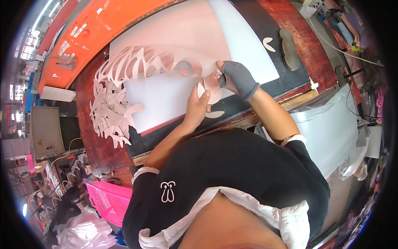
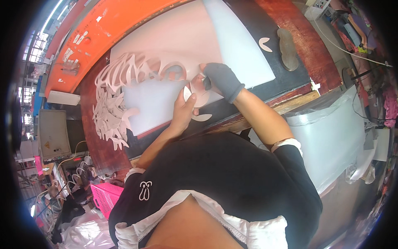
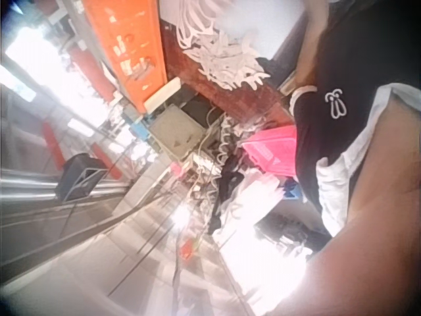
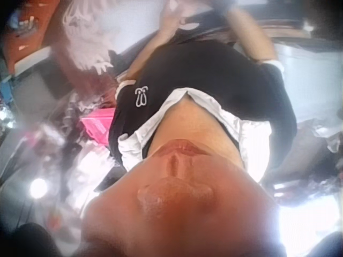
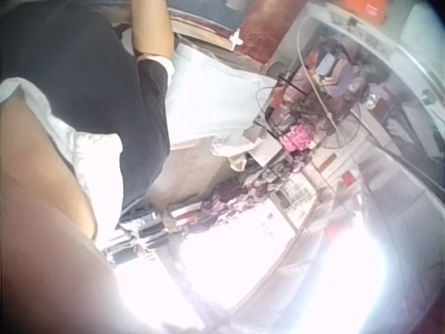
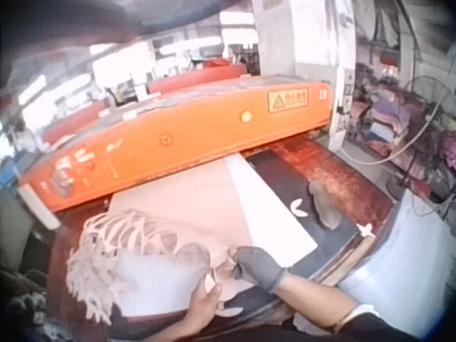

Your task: The person places a sheet of pink material under a hydraulic press, operates the press to cut a pattern, then removes the cut decorative piece and stacks it with others. The person repeats this cycle with additional sheets.

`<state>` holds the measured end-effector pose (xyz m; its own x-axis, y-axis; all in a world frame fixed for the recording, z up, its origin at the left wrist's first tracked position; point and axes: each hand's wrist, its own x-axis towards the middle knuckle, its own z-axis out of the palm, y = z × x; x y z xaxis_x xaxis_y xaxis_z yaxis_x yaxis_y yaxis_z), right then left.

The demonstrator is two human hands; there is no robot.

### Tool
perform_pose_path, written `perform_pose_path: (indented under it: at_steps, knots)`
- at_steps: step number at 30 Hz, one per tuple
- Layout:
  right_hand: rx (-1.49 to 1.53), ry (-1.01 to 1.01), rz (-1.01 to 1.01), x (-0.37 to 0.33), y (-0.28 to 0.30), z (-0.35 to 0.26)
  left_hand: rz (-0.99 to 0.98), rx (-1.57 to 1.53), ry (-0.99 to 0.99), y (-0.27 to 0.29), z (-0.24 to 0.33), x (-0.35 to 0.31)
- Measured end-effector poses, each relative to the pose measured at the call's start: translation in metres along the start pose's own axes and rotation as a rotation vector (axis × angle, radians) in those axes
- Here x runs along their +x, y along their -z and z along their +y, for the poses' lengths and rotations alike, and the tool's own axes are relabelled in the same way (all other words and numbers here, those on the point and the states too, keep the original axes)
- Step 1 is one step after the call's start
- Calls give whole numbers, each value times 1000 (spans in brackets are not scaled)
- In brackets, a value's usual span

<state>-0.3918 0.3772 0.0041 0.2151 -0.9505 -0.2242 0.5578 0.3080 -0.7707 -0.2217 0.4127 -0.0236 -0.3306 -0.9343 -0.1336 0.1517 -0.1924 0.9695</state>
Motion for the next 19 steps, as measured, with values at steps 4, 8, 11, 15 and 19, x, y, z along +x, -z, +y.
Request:
perform_pose_path:
  at_steps: [4, 8, 11, 15, 19]
  knots:
    - [366, -69, -41, 10, -3, -16, 16, 77, -89, 11, 7, -7]
    - [279, -43, 46, 17, -10, -39, 39, -44, -71, 28, 7, -15]
    - [230, -96, 22, 19, -18, -43, 53, -430, 206, 35, -1, 5]
    - [-31, -42, -201, 10, -31, -30, -268, -736, 400, 39, -5, 47]
    - [-1230, 595, -490, -23, -51, -19, -368, -892, 256, 20, -13, 77]
